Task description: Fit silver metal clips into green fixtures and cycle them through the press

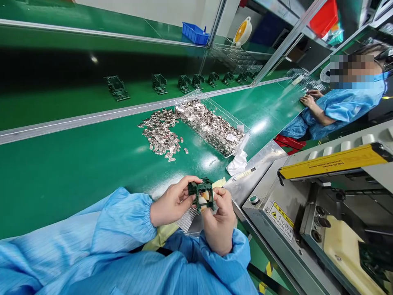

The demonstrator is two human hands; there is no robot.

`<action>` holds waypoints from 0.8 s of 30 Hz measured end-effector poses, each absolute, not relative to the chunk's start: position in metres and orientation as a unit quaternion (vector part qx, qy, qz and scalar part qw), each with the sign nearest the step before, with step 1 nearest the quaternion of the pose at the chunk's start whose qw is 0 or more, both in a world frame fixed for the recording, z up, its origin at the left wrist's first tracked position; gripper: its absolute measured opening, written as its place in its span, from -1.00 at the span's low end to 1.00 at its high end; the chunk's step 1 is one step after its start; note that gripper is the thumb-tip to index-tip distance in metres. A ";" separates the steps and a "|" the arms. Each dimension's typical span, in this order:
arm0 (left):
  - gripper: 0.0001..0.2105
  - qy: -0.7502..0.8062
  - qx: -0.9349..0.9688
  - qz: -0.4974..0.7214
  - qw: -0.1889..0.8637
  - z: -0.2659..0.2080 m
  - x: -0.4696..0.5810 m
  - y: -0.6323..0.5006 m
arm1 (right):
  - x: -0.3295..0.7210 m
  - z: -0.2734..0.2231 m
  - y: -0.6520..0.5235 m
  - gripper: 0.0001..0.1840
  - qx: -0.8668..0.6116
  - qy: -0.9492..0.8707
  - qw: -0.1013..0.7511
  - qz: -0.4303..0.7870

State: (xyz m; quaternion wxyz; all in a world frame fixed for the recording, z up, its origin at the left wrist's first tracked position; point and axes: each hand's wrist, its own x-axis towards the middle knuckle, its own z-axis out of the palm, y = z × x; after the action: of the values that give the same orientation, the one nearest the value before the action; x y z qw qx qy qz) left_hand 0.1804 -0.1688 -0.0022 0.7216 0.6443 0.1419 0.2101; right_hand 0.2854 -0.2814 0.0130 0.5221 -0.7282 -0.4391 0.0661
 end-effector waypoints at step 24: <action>-0.73 0.107 0.706 0.230 0.662 -0.008 0.178 -0.171 | 0.268 -0.010 -0.270 -0.96 -0.712 -0.295 0.634 0.066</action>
State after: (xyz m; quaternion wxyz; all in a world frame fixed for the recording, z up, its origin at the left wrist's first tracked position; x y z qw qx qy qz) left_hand 0.1781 -0.1709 -0.0078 0.6616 0.7056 0.1074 0.2297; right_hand 0.2678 -0.2700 -0.0102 0.6345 -0.7115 -0.2948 0.0655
